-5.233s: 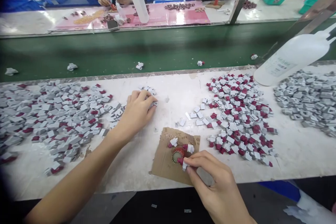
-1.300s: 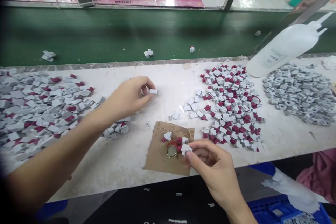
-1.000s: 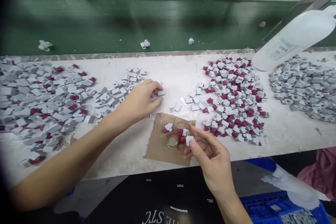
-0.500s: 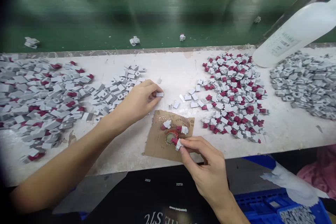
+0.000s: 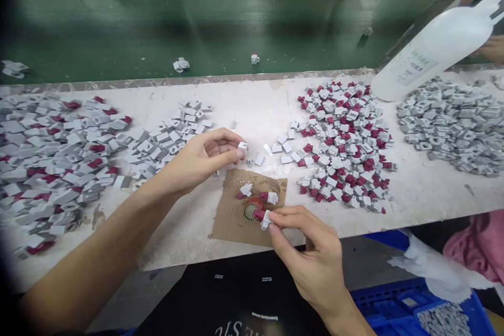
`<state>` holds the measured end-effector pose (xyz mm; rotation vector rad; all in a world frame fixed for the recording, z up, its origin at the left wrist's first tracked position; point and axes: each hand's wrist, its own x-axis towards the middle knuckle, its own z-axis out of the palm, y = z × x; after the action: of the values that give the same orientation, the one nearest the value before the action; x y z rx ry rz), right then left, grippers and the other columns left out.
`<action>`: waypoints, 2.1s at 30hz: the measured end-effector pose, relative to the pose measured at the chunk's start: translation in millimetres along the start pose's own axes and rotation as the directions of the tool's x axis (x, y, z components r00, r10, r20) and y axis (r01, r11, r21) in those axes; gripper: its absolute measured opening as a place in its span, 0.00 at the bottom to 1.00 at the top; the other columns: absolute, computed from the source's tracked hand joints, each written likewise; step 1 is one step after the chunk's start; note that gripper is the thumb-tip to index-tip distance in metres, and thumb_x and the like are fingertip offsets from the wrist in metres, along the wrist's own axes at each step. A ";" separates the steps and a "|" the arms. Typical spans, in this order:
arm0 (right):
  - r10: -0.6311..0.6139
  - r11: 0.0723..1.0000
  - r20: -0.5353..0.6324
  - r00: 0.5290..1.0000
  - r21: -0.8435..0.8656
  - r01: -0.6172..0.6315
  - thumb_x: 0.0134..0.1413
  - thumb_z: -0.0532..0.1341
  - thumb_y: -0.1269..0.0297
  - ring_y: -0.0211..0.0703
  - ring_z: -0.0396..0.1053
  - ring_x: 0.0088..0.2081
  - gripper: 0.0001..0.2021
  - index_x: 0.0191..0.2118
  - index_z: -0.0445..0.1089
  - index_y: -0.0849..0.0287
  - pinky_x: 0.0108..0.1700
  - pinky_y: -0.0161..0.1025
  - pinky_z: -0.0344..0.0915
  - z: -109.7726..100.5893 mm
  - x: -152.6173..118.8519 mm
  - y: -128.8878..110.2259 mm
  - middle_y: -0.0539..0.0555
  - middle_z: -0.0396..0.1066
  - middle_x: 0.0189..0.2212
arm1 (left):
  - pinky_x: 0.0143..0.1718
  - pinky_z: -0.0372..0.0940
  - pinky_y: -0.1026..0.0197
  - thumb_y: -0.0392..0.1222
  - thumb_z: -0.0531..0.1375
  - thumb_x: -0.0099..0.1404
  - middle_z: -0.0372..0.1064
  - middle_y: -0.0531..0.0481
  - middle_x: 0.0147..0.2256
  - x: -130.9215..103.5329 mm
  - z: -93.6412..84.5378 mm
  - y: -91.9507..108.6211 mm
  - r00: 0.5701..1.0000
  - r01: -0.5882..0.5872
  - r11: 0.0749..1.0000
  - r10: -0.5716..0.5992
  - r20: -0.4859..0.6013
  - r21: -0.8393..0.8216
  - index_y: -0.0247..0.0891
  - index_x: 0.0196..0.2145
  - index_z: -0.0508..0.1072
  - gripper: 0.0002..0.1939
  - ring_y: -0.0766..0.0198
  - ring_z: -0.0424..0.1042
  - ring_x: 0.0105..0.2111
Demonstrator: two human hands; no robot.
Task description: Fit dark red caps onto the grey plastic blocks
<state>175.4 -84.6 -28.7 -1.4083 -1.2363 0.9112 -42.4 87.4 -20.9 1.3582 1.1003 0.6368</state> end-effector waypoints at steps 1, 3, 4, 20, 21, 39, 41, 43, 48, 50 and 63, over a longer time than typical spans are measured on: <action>0.030 0.999 -0.033 0.999 0.047 -0.028 0.65 0.75 0.70 0.52 0.87 0.42 0.12 0.45 0.90 0.40 0.43 0.47 0.86 -1.3 3.6 -1.1 0.51 0.89 0.40 | 0.48 0.80 0.50 0.41 0.71 0.69 0.83 0.45 0.40 -1.7 2.3 2.7 1.000 0.010 0.999 -0.009 0.018 -0.050 0.40 0.45 0.82 0.07 0.55 0.83 0.41; 0.094 0.983 -0.088 0.992 0.166 -0.079 0.66 0.76 0.67 0.52 0.88 0.44 0.10 0.44 0.89 0.39 0.48 0.48 0.87 -3.6 14.8 -2.8 0.51 0.89 0.41 | 0.48 0.81 0.51 0.41 0.72 0.70 0.84 0.44 0.42 -5.8 9.3 9.7 0.998 0.019 0.988 -0.010 0.058 -0.156 0.41 0.46 0.83 0.08 0.57 0.83 0.41; 0.121 0.969 -0.112 0.986 0.229 -0.093 0.66 0.76 0.65 0.52 0.88 0.46 0.08 0.44 0.89 0.39 0.51 0.50 0.86 -4.3 22.0 -3.4 0.51 0.89 0.42 | 0.48 0.82 0.51 0.41 0.72 0.70 0.84 0.44 0.43 -8.2 13.9 13.7 0.997 0.022 0.977 -0.006 0.077 -0.211 0.41 0.47 0.83 0.08 0.57 0.83 0.41; 0.213 0.880 -0.142 0.967 0.458 -0.127 0.59 0.81 0.60 0.44 0.86 0.44 0.04 0.39 0.90 0.43 0.51 0.41 0.83 2.6 66.6 -3.9 0.48 0.87 0.38 | 0.42 0.81 0.54 0.46 0.76 0.69 0.85 0.44 0.41 -17.8 39.0 28.7 0.974 0.093 0.902 0.007 0.228 -0.421 0.40 0.46 0.81 0.13 0.55 0.84 0.41; 0.204 0.886 -0.138 0.969 0.448 -0.122 0.59 0.81 0.61 0.43 0.85 0.43 0.05 0.39 0.90 0.44 0.50 0.39 0.83 1.9 67.0 -3.5 0.48 0.87 0.38 | 0.42 0.82 0.54 0.46 0.76 0.70 0.85 0.44 0.41 -17.8 38.8 28.2 0.972 0.094 0.906 0.007 0.234 -0.413 0.40 0.46 0.81 0.13 0.55 0.85 0.42; -0.075 0.927 0.231 0.970 -0.343 0.154 0.68 0.62 0.80 0.54 0.81 0.60 0.23 0.63 0.81 0.59 0.64 0.53 0.78 90.0 263.6 -13.1 0.64 0.79 0.65 | 0.42 0.71 0.55 0.31 0.68 0.71 0.79 0.49 0.40 45.2 -59.5 32.9 0.879 -0.120 0.972 0.199 -0.434 0.203 0.41 0.47 0.81 0.09 0.59 0.77 0.39; -0.091 0.904 0.278 0.956 -0.380 0.197 0.65 0.61 0.83 0.56 0.78 0.63 0.28 0.65 0.81 0.57 0.71 0.56 0.71 131.8 312.7 -12.3 0.63 0.73 0.71 | 0.35 0.65 0.56 0.30 0.66 0.71 0.74 0.52 0.34 64.0 -78.4 32.8 0.824 -0.037 0.976 0.151 -0.546 0.215 0.42 0.47 0.80 0.10 0.61 0.70 0.32; -0.087 0.886 0.332 0.939 -0.406 0.226 0.62 0.64 0.84 0.59 0.76 0.66 0.26 0.59 0.84 0.55 0.72 0.57 0.68 165.7 349.1 -11.2 0.61 0.75 0.69 | 0.32 0.61 0.56 0.31 0.65 0.71 0.72 0.53 0.30 80.7 -91.6 30.9 0.806 0.024 0.975 0.112 -0.581 0.220 0.42 0.44 0.79 0.08 0.61 0.66 0.28; -0.071 0.869 0.310 0.948 -0.447 0.211 0.62 0.69 0.75 0.61 0.81 0.56 0.07 0.42 0.85 0.59 0.65 0.55 0.72 176.4 382.5 -9.6 0.63 0.85 0.49 | 0.37 0.67 0.53 0.32 0.68 0.68 0.74 0.51 0.29 126.9 -100.5 21.6 0.814 0.092 0.961 0.078 -0.575 0.260 0.42 0.38 0.74 0.08 0.56 0.74 0.31; -0.072 0.878 0.237 0.969 -0.445 0.175 0.68 0.66 0.69 0.58 0.84 0.49 0.07 0.45 0.84 0.61 0.58 0.54 0.76 150.8 375.7 -10.6 0.63 0.86 0.45 | 0.41 0.70 0.52 0.32 0.70 0.66 0.76 0.49 0.31 153.1 -92.9 19.8 0.835 0.105 0.953 0.071 -0.546 0.284 0.42 0.36 0.73 0.10 0.54 0.76 0.34; 0.479 0.873 0.165 0.862 -0.187 -0.450 0.55 0.79 0.37 0.63 0.91 0.42 0.28 0.54 0.88 0.49 0.45 0.51 0.88 -38.9 120.9 -14.6 0.62 0.90 0.38 | 0.68 0.62 0.39 0.31 0.66 0.66 0.75 0.38 0.53 121.8 -71.1 38.7 0.948 0.107 0.757 0.118 -0.296 0.644 0.41 0.53 0.80 0.18 0.38 0.68 0.63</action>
<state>232.4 25.3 2.8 -1.8099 -1.1450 1.3515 -48.1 232.6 -4.0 1.9019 1.6920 0.4972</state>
